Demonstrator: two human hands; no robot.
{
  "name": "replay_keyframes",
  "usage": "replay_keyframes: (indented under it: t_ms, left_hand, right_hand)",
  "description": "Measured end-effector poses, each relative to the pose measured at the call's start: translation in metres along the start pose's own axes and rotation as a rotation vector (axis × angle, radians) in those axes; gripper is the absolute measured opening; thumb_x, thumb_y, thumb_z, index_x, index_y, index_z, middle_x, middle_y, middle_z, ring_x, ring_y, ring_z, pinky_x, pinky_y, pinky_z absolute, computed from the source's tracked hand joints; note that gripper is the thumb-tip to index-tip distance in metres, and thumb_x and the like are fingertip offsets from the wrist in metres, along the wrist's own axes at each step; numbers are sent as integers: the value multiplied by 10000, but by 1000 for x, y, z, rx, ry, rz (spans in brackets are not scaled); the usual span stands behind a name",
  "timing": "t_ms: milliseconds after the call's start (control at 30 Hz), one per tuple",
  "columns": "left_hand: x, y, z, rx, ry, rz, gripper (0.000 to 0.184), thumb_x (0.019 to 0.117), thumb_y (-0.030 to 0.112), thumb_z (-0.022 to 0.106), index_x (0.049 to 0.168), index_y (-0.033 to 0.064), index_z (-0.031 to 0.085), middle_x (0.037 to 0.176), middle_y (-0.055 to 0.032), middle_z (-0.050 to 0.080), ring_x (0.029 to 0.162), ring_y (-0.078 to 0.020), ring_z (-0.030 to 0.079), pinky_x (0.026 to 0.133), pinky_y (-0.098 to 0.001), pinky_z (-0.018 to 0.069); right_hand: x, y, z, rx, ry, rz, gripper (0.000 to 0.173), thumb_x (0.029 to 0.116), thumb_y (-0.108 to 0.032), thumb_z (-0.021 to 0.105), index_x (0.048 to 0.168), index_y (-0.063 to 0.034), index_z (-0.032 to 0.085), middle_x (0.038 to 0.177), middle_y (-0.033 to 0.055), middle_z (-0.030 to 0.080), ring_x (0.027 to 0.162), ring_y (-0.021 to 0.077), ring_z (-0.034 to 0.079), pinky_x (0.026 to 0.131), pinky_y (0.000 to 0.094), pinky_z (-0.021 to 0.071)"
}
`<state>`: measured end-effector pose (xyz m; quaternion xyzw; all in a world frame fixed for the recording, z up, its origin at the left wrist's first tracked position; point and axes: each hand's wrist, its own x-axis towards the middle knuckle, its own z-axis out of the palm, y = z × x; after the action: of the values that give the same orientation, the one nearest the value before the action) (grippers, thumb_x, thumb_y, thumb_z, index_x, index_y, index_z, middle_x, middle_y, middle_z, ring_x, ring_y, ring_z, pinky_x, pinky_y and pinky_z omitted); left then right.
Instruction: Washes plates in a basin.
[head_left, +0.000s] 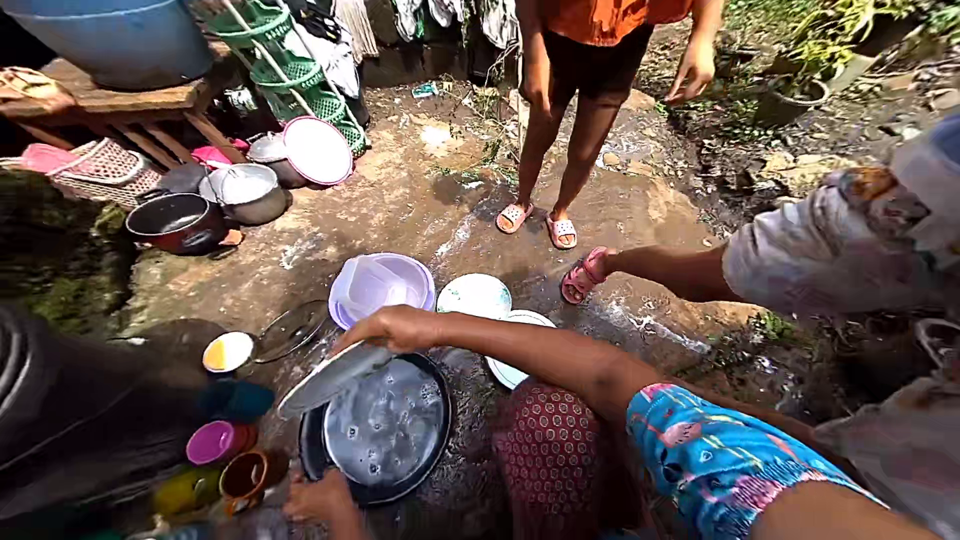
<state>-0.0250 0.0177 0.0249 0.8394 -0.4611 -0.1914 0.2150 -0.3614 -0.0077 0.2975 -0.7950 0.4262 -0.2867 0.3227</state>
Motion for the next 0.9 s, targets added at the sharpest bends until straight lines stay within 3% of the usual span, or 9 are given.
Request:
replay_keyframes:
  t_ms: [100,167,233,333,433,600,767,833,900]
  left_hand:
    - [-23,16,3,-39,-95,-55,896,821,53,744,1594,15,292,1552,-365,344,1418,-525,387,1128,-624,394]
    - [-28,21,4,10,-112,-58,952,808,35,736,1612,4,227,1553,-368,343,1421,-529,387,1126,-631,397]
    - [-27,24,3,67,-136,-91,950,816,45,725,1614,3,211,1546,-364,358,1414,-525,401,1111,-639,410]
    - [-28,27,2,110,-147,-123,953,826,67,725,1620,15,201,1561,-350,343,1415,-514,409,1092,-639,431]
    - [-29,26,3,115,-127,-121,971,800,71,748,1613,9,221,1541,-342,380,1395,-490,446,1081,-608,453]
    - [-30,26,2,174,-117,-126,964,801,85,764,1605,3,240,1529,-332,404,1375,-468,480,1062,-577,478]
    - [-30,24,4,195,-125,-169,890,828,93,728,1588,-7,276,1514,-314,424,1379,-446,475,1073,-568,464]
    - [-32,24,4,202,-123,-160,903,820,95,741,1586,-14,277,1515,-316,423,1377,-441,480,1077,-562,466]
    - [-32,24,3,225,-116,-153,914,817,111,757,1585,-12,277,1515,-308,428,1372,-428,491,1070,-549,478]
  right_hand:
    - [-27,21,-35,159,312,9,336,985,96,508,1295,95,637,1286,233,675,1208,278,659,1068,413,496]
    - [-51,34,-60,159,563,140,349,990,53,526,1327,121,585,1304,229,654,1207,193,641,1068,324,480]
    - [-81,63,-75,139,817,312,386,984,14,548,1355,119,545,1293,217,646,1163,142,640,1039,298,496]
    - [-125,106,-78,218,1153,714,441,964,0,586,1398,43,520,1239,186,639,1049,166,645,924,354,539]
    - [-161,146,-58,234,1336,1041,462,941,17,586,1397,10,515,1252,195,607,1070,225,614,918,415,522]
    - [-181,182,-1,288,1302,1402,402,999,-27,561,1397,17,528,1300,257,588,1137,323,586,952,498,478]
    - [-182,219,49,608,1346,1456,454,1030,-37,530,1473,-49,433,1340,197,544,1121,264,565,943,440,480]
    - [-182,236,62,581,1230,1501,517,1029,-84,567,1507,-32,374,1382,243,517,1168,321,561,957,490,483]
    - [-181,250,68,467,1003,1606,658,1013,-170,637,1543,30,303,1490,326,417,1323,436,487,1039,569,459]
